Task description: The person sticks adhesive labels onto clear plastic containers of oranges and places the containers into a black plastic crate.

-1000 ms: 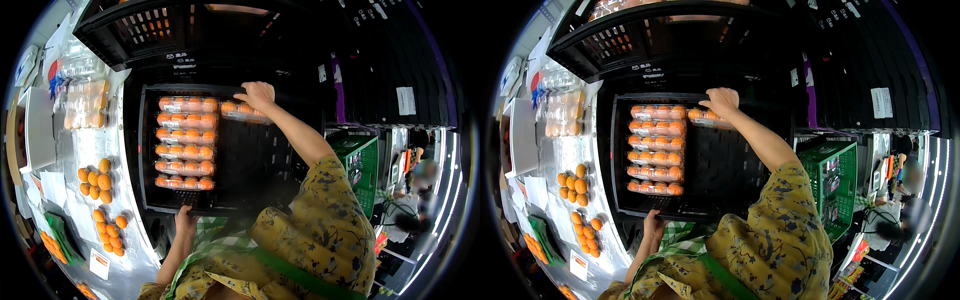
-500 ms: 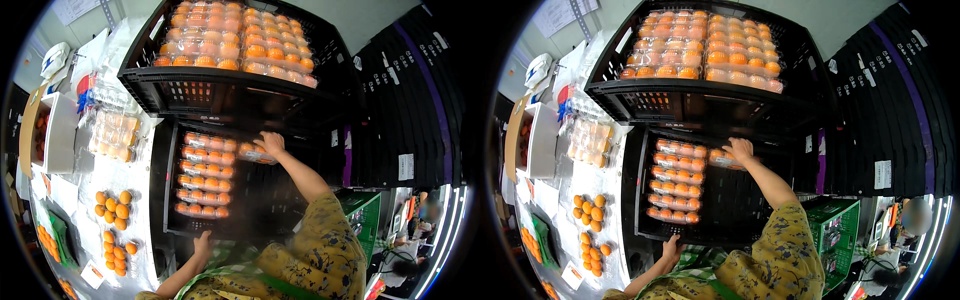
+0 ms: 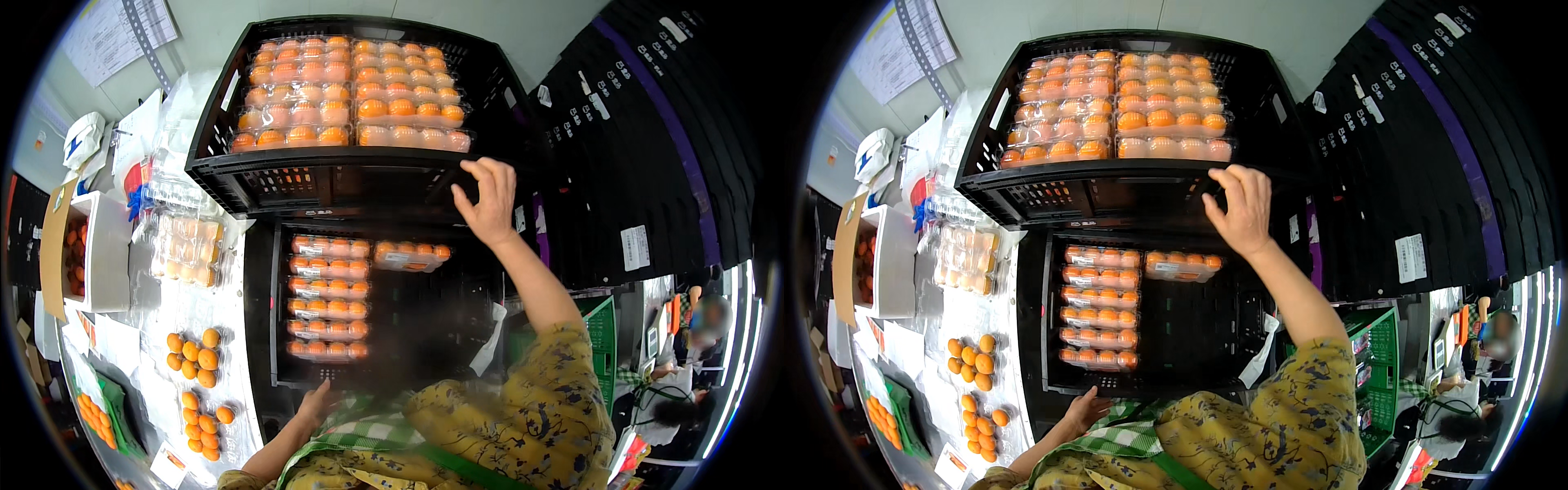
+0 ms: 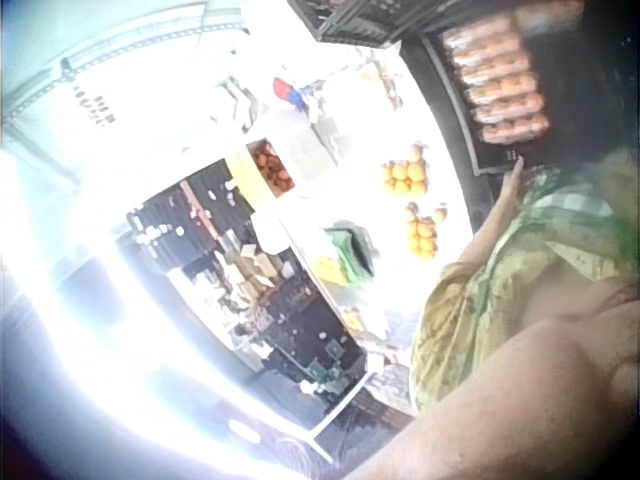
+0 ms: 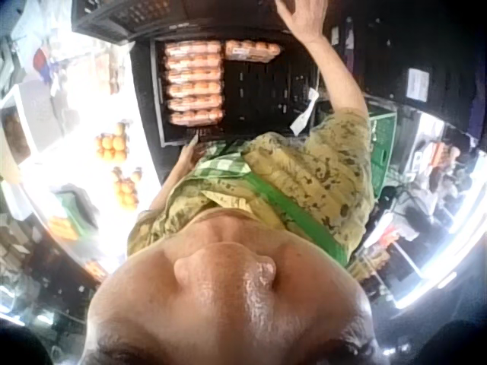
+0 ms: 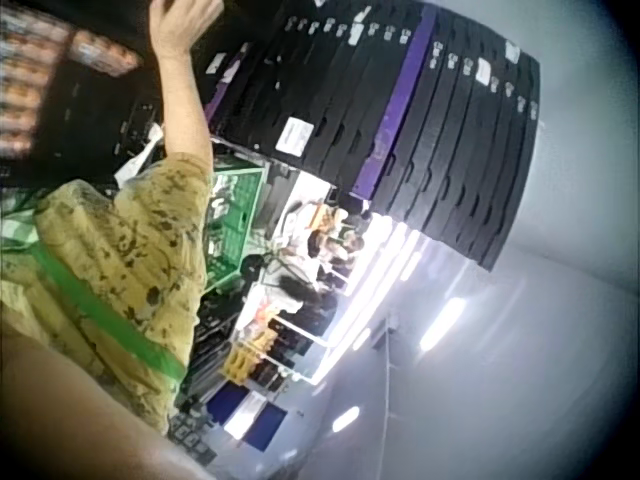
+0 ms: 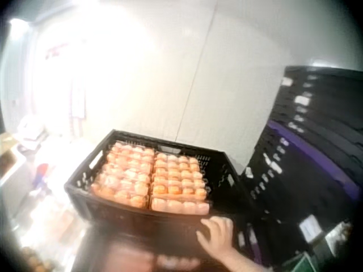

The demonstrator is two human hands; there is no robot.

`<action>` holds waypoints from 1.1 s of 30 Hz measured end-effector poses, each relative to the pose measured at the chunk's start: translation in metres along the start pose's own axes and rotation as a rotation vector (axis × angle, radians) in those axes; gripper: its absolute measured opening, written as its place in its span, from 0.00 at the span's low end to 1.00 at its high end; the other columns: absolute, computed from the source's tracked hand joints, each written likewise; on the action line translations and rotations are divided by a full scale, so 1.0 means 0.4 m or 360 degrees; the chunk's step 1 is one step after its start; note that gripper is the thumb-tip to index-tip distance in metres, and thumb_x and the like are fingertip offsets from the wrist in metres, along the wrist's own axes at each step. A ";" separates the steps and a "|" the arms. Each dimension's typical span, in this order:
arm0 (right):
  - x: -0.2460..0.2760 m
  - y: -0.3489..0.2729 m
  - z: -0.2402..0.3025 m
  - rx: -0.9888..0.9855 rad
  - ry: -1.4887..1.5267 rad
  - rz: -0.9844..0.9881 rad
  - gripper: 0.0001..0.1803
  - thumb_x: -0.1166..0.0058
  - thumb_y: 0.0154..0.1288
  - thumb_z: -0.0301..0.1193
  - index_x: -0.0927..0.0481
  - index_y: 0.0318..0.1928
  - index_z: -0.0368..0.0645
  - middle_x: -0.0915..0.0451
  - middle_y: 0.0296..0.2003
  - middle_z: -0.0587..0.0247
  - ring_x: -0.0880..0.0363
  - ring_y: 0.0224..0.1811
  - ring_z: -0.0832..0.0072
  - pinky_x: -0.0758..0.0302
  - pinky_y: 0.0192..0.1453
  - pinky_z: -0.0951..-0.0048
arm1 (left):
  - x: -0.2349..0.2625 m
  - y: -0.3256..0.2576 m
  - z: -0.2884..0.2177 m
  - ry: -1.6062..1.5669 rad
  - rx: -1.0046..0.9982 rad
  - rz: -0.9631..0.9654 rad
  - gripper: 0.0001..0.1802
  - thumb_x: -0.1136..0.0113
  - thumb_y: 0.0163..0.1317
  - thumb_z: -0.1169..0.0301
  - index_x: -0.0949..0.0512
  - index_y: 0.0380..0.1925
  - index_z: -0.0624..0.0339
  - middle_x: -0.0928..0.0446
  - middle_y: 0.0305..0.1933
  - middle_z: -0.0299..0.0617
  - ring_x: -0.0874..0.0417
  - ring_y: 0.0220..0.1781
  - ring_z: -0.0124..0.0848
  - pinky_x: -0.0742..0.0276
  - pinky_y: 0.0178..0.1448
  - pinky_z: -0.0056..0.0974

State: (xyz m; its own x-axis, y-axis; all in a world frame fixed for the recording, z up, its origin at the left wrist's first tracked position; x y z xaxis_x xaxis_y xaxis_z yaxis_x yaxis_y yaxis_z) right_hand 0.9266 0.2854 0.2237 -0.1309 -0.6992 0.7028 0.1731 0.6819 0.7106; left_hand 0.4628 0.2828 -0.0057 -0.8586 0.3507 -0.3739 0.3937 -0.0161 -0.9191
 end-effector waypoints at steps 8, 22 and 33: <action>0.036 0.080 -0.112 -0.0103 -0.0126 0.0586 0.22 0.34 0.43 0.45 0.23 0.32 0.44 0.22 0.26 0.63 0.22 0.30 0.63 0.27 0.34 0.66 | 0.006 -0.055 -0.002 0.0197 -0.0100 0.0051 0.25 0.48 0.63 0.61 0.35 0.52 0.71 0.29 0.52 0.56 0.28 0.55 0.47 0.30 0.59 0.49; -0.032 0.116 -0.052 -0.0168 -0.0297 0.0921 0.27 0.37 0.45 0.50 0.22 0.46 0.54 0.19 0.35 0.63 0.21 0.37 0.61 0.26 0.38 0.64 | 0.106 -0.196 0.132 -0.0040 -0.0960 -0.0089 0.14 0.46 0.61 0.68 0.26 0.44 0.64 0.22 0.36 0.40 0.22 0.36 0.28 0.26 0.40 0.31; -0.007 0.101 -0.158 -0.0223 -0.0599 0.0869 0.31 0.47 0.50 0.62 0.23 0.45 0.52 0.20 0.36 0.54 0.22 0.39 0.54 0.29 0.37 0.59 | 0.157 -0.321 0.424 -0.0393 -0.1037 -0.0768 0.13 0.47 0.62 0.67 0.24 0.42 0.64 0.21 0.37 0.39 0.22 0.39 0.24 0.29 0.43 0.27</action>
State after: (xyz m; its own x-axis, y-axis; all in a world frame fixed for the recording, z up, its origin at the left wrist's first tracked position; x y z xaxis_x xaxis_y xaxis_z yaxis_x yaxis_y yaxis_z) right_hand 0.9957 0.3012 0.2484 -0.3153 -0.1224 0.9411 0.4326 0.8641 0.2573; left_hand 0.3028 0.1481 0.0677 -0.9984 -0.0353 -0.0450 0.0110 0.6523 -0.7578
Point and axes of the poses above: each hand's wrist, its own y-axis towards the middle knuckle, its own x-axis out of the back of the hand, z = x × y, the point moved 1 cm from there along y, towards the middle knuckle
